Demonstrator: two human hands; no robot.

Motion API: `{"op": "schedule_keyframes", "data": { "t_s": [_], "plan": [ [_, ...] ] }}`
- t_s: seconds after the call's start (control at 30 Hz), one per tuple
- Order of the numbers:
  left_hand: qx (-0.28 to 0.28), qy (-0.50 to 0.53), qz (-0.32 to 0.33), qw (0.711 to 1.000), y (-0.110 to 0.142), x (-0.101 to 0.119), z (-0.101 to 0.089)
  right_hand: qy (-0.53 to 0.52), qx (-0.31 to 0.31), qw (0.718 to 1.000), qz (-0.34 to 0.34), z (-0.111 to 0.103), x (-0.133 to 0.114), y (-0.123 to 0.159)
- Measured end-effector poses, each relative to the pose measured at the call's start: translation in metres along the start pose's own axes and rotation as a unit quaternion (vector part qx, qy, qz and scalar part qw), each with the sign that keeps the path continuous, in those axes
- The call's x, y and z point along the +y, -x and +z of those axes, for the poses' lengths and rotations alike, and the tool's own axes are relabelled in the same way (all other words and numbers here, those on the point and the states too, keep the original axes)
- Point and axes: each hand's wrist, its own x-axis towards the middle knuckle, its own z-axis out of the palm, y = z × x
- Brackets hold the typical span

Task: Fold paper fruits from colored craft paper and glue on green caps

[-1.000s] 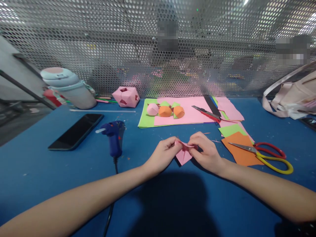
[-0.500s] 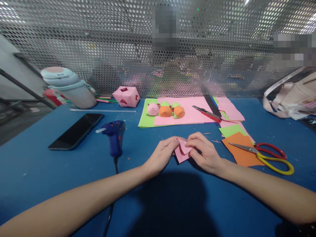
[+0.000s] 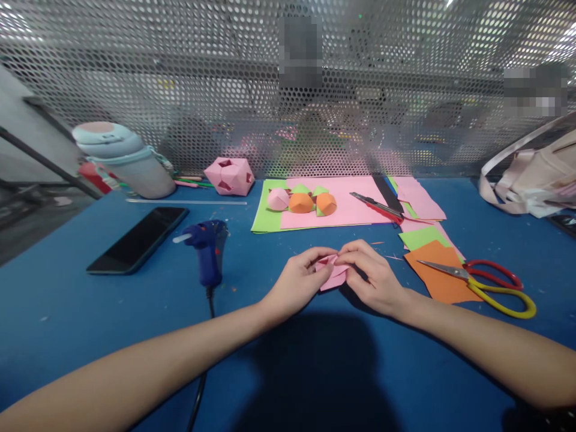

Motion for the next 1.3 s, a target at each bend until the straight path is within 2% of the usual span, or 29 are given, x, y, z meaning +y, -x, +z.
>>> {"op": "schedule_keyframes", "data": {
  "t_s": [0.27, 0.5, 0.63, 0.8, 0.97, 1.1, 1.3],
  "plan": [
    [-0.017, 0.043, 0.009, 0.999, -0.0007, 0.0003, 0.0005, 0.003, 0.028, 0.999, 0.016, 0.0052, 0.0071, 0.0013],
    [-0.028, 0.049, -0.003, 0.998, -0.0015, -0.0002, -0.002, -0.017, 0.042, 0.99, 0.131, 0.0002, 0.0054, -0.0022],
    [-0.016, 0.044, -0.011, 0.999, -0.0018, -0.0038, -0.003, -0.008, 0.035, 0.989, 0.143, 0.0014, 0.0039, -0.0019],
    [0.007, 0.035, -0.017, 0.999, -0.0007, -0.0072, -0.0029, 0.007, 0.05, 0.993, 0.109, 0.0046, 0.0028, 0.0002],
    [-0.013, 0.064, -0.013, 0.998, -0.001, -0.0038, -0.001, -0.013, 0.059, 0.998, 0.029, 0.0034, 0.0042, 0.0022],
    [-0.026, 0.072, -0.007, 0.997, -0.0007, -0.0006, -0.0004, -0.023, 0.032, 0.999, -0.032, 0.0023, 0.0044, 0.0043],
    [-0.022, 0.083, -0.011, 0.996, -0.0012, -0.0023, -0.0021, -0.012, 0.012, 0.999, -0.036, -0.0003, 0.0033, 0.003]
  ]
}}
